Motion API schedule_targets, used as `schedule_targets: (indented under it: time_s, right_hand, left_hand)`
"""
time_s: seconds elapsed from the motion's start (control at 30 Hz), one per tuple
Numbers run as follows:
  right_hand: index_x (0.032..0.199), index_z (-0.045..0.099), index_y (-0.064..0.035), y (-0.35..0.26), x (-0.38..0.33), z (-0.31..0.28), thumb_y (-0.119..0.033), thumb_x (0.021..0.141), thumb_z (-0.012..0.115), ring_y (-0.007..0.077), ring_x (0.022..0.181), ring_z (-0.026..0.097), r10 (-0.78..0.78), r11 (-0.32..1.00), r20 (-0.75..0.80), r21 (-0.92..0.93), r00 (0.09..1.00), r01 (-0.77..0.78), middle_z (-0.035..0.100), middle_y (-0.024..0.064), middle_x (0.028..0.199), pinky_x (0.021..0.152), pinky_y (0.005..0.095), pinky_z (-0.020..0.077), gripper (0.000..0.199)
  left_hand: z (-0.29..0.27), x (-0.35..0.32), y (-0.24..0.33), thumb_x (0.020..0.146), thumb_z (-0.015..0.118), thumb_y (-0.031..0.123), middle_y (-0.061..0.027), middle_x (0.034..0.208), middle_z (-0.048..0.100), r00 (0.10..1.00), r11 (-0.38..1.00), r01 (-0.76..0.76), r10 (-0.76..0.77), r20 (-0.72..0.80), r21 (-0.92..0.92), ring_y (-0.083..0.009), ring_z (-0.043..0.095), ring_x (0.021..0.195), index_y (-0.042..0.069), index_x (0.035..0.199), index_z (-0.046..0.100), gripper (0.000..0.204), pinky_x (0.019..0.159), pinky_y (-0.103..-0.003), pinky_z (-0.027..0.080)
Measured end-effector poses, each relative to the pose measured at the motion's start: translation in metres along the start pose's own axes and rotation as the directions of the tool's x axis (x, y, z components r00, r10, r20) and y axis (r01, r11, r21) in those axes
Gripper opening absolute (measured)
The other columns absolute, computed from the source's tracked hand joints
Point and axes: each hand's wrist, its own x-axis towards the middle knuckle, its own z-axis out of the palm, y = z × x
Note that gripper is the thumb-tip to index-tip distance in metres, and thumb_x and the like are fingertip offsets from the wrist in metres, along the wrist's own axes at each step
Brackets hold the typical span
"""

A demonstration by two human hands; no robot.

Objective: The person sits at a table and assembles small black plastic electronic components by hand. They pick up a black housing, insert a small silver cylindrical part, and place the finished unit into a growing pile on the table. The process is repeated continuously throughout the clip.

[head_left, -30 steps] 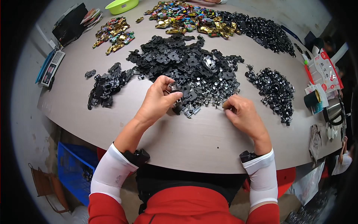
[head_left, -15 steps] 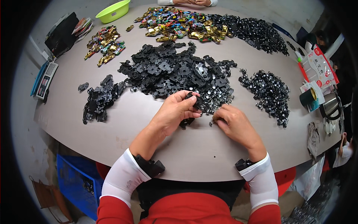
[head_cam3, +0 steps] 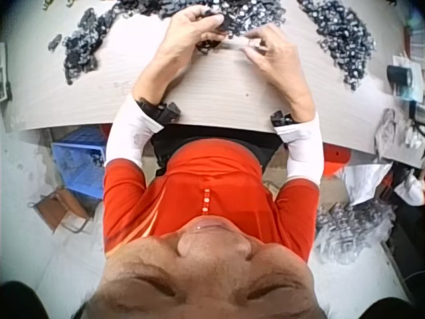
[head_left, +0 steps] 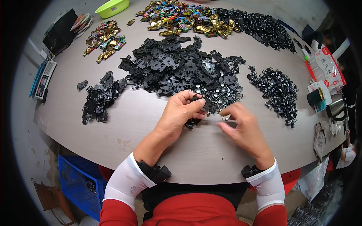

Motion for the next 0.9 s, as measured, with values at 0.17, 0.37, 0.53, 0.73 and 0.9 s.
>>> schedule_targets:
  time_s: [0.17,0.37,0.53,0.73,0.9]
  right_hand:
    - [0.099,0.064,-0.0028,-0.002,0.009,0.008,-0.003,0.072,0.079,0.0282,0.085,0.063,-0.166,0.98,-0.257,0.061,0.952,0.187,0.063,0.0105,0.091,0.074,0.0372,0.0527,0.031]
    - [0.103,0.063,-0.0031,0.001,0.008,0.01,-0.003,0.073,0.079,0.0278,0.087,0.063,-0.229,0.973,-0.133,-0.028,0.964,0.227,0.065,0.0103,0.095,0.075,0.0362,0.053,0.034]
    - [0.103,0.063,-0.0029,0.0,0.01,0.012,-0.004,0.074,0.078,0.0279,0.086,0.063,-0.256,0.967,-0.163,-0.027,0.953,0.255,0.064,0.0101,0.094,0.075,0.0365,0.0531,0.032]
    - [0.103,0.064,-0.0037,0.004,0.009,0.012,-0.005,0.075,0.079,0.0269,0.086,0.065,-0.262,0.963,-0.191,0.008,0.946,0.268,0.067,0.0092,0.095,0.073,0.036,0.0539,0.032]
    - [0.104,0.065,-0.0043,0.001,0.009,0.012,-0.006,0.074,0.081,0.0259,0.083,0.067,-0.273,0.959,-0.238,0.004,0.932,0.282,0.07,0.0085,0.095,0.072,0.0352,0.0547,0.034]
  left_hand:
    - [0.003,-0.003,-0.001,0.09,0.069,0.008,-0.0059,0.091,0.069,1.0,0.999,0.008,-0.007,0.014,-0.034,-0.0115,0.067,0.079,0.004,0.097,0.064,0.009,0.071,-0.025,0.058]
    - [0.007,-0.006,-0.009,0.089,0.07,0.007,-0.0047,0.09,0.068,1.0,0.999,0.007,-0.008,-0.009,-0.051,-0.011,0.065,0.078,0.005,0.094,0.065,0.008,0.071,-0.024,0.056]
    - [0.007,-0.01,-0.005,0.09,0.07,0.008,-0.0046,0.09,0.068,1.0,0.992,0.002,-0.005,-0.024,-0.123,-0.0124,0.065,0.076,0.005,0.094,0.065,0.008,0.072,-0.026,0.055]
    - [0.007,-0.01,-0.006,0.09,0.07,0.008,-0.0044,0.09,0.068,0.999,0.975,0.034,-0.025,0.04,-0.218,-0.0131,0.065,0.079,0.005,0.095,0.065,0.007,0.074,-0.027,0.055]
    - [0.009,-0.014,-0.004,0.091,0.069,0.009,-0.0041,0.091,0.069,0.998,0.96,0.049,-0.038,0.044,-0.277,-0.0123,0.065,0.082,0.007,0.097,0.065,0.007,0.078,-0.028,0.054]
